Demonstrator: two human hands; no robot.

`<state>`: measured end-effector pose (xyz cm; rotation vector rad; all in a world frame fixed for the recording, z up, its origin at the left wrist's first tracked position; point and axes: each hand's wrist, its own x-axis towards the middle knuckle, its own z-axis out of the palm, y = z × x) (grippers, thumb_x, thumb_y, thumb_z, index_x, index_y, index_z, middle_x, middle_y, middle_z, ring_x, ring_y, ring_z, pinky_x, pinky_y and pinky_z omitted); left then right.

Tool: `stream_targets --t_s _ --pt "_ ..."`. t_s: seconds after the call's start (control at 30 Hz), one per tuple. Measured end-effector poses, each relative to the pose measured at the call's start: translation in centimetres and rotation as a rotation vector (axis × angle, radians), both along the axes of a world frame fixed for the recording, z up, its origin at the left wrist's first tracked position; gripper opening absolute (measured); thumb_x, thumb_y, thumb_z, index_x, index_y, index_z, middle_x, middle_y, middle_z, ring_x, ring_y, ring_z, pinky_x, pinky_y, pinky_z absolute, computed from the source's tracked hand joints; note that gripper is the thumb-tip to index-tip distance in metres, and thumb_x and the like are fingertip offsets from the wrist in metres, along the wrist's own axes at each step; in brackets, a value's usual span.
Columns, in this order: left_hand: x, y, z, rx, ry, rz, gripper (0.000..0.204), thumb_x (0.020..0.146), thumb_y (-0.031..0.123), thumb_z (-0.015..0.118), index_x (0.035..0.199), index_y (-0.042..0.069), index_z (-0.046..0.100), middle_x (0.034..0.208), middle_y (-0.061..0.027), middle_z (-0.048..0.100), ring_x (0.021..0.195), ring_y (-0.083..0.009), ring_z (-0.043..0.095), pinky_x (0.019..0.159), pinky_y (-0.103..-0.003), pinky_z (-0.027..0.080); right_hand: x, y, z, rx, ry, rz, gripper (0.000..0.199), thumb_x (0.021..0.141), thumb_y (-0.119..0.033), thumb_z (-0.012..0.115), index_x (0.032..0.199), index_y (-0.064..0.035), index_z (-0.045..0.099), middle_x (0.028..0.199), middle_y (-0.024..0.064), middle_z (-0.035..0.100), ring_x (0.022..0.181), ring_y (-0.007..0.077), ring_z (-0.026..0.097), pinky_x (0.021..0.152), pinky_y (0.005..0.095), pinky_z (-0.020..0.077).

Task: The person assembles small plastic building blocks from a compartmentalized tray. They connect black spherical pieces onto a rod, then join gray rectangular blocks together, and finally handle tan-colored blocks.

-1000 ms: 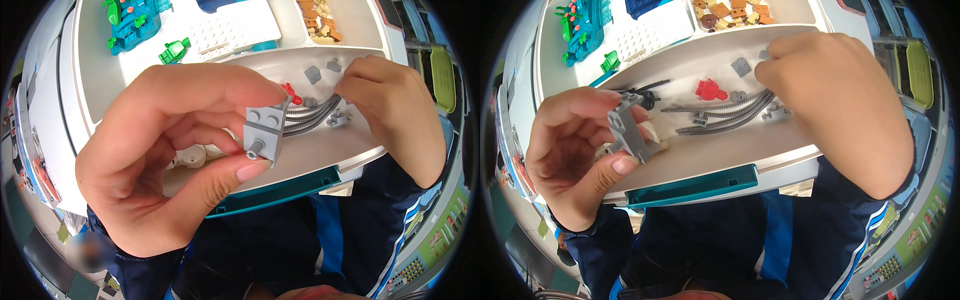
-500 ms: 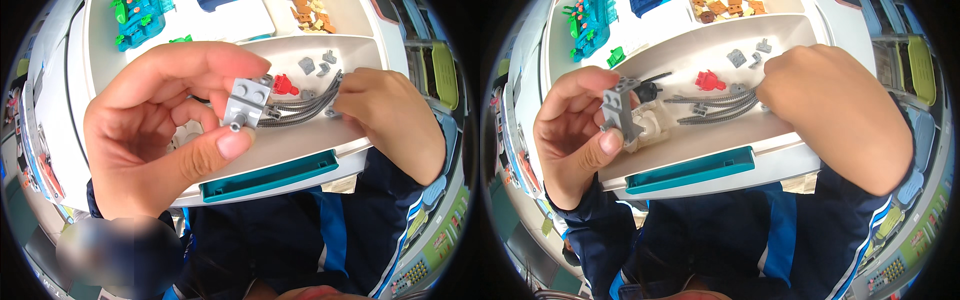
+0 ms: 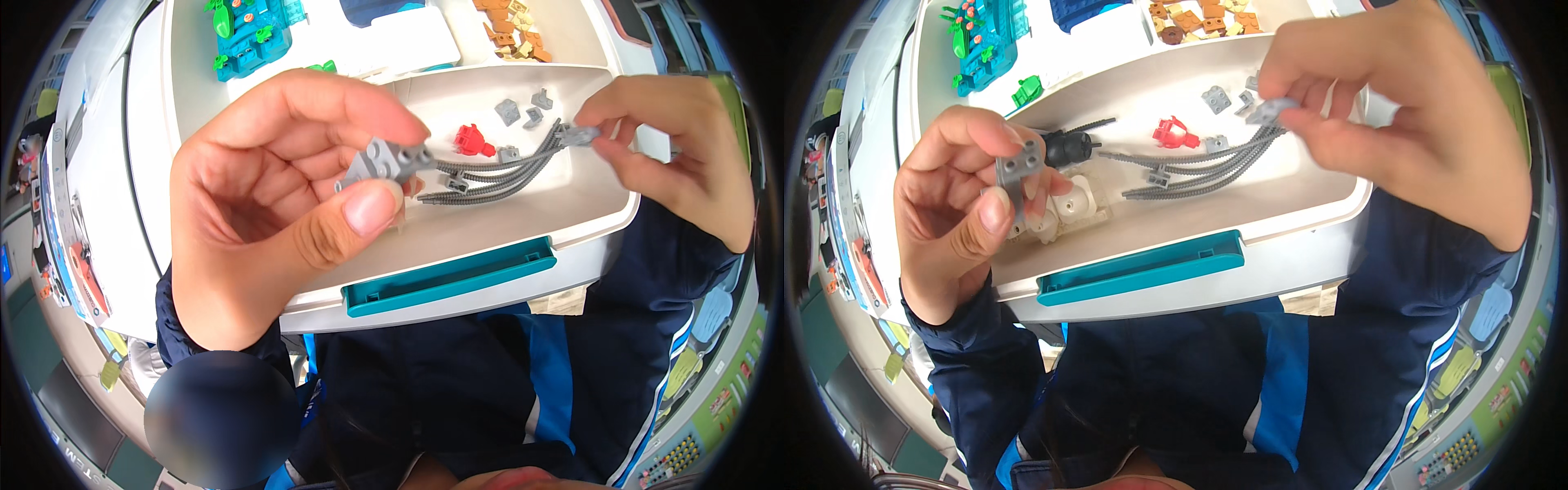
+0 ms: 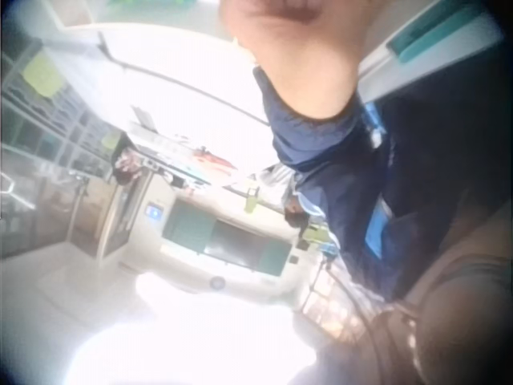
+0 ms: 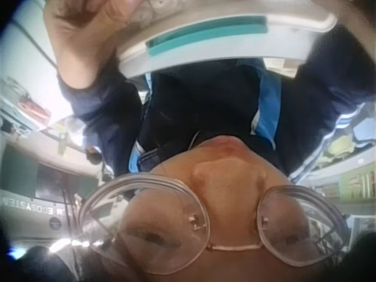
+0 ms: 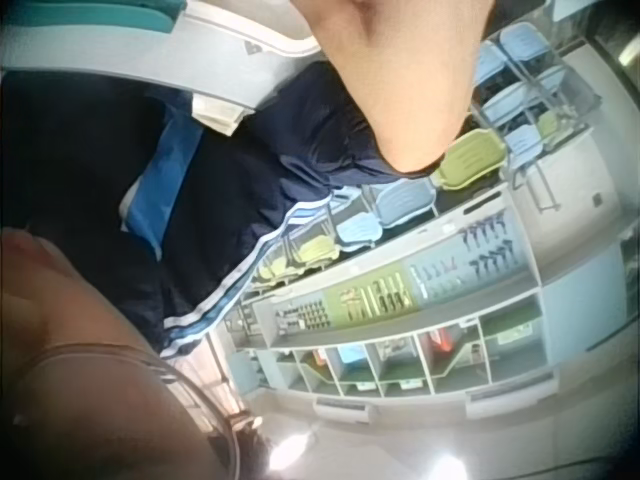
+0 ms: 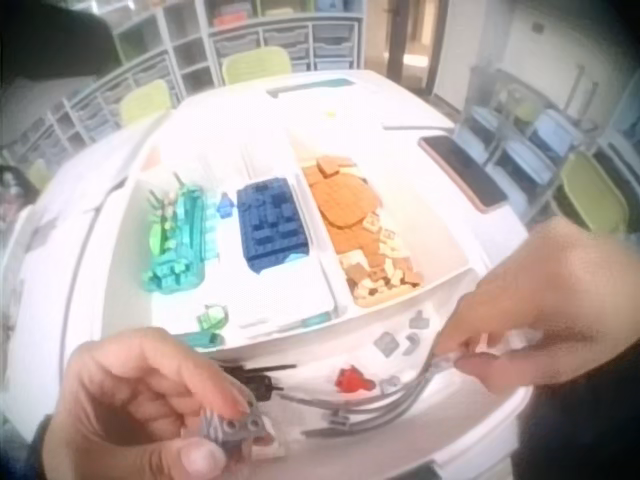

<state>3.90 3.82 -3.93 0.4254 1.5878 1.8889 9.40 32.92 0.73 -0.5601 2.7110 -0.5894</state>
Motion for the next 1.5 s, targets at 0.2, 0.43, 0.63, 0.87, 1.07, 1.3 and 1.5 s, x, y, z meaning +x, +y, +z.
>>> stream_targets --t_s 0.2,0.43,0.63,0.87,1.07,1.3,1.5 --pt "1.8 1.4 1.2 -0.005 -0.031 -0.028 0.036 0.077 0.011 0.072 0.106 -0.004 0.059 0.093 -0.0146 0.062 0.074 -0.0168 0.059 0.078 -0.03 0.05 0.3 0.7 3.5 0.133 0.069 0.1 0.024 0.082 0.0 0.061 0.106 0.0015 0.063 0.1 0.0148 0.062 0.089 0.0242 0.06 0.077 0.0308 0.0482" --pt "0.8 1.3 1.5 -0.041 -0.114 -0.3 0.033 0.073 0.022 0.064 0.095 -0.004 0.063 0.089 -0.0108 0.057 0.081 -0.0172 0.052 0.075 -0.028 0.038 -0.8 -2.7 0.7 -0.162 0.419 0.424 0.033 0.075 0.0 0.068 0.108 0.0015 0.064 0.104 0.0179 0.062 0.087 0.0279 0.063 0.075 0.0333 0.0529" --pt "0.1 0.0 0.9 -0.001 -0.071 -0.379 0.032 0.098 0.025 0.049 0.105 -0.004 0.061 0.094 -0.007 0.06 0.08 -0.0116 0.051 0.075 -0.025 0.038 0.0 -5.0 -2.3 -0.335 0.631 0.409 0.035 0.07 -0.004 0.073 0.104 0.0012 0.065 0.103 0.0218 0.062 0.083 0.0297 0.065 0.07 0.0339 0.0547" --pt "0.2 0.1 0.2 0.08 0.07 -0.271 0.025 0.099 0.022 0.049 0.105 0.001 0.062 0.095 -0.0054 0.062 0.072 -0.0078 0.04 0.068 -0.023 0.034 -0.2 -4.0 -1.1 -0.211 0.475 0.129 0.015 0.078 -0.007 0.069 0.091 0.0007 0.066 0.084 0.0164 0.064 0.073 0.0295 0.064 0.061 0.0331 0.0489" --pt "0.1 -0.1 -0.1 -0.005 0.142 -0.236 0.028 0.099 0.026 0.047 0.099 0.003 0.063 0.094 -0.0052 0.064 0.07 -0.0083 0.039 0.069 -0.023 0.034 -0.2 -4.5 -4.9 0.201 0.46 0.06 0.006 0.069 -0.002 0.064 0.073 0.0015 0.063 0.077 0.0174 0.064 0.075 0.032 0.065 0.068 0.0382 0.0509" --pt "0.5 -0.1 0.4 -0.021 0.075 -0.195 0.028 0.097 0.025 0.049 0.096 0.003 0.065 0.092 -0.0054 0.065 0.069 -0.0083 0.039 0.068 -0.024 0.034 -0.7 -3.3 -5.4 -0.068 0.345 0.094 0.01 0.074 -0.002 0.067 0.083 0.0013 0.066 0.085 0.0144 0.066 0.08 0.0281 0.066 0.07 0.0349 0.0514" --pt "0.4 0.2 0.8 -0.043 0.078 -0.201 0.029 0.097 0.027 0.05 0.095 0.002 0.065 0.089 -0.0058 0.065 0.068 -0.0078 0.043 0.066 -0.024 0.035 0.6 -1.0 -0.6 -0.567 0.34 -0.241 0.021 0.078 0.006 0.065 0.099 0.0046 0.066 0.103 0.0166 0.065 0.091 0.0219 0.066 0.079 0.0305 0.0527"
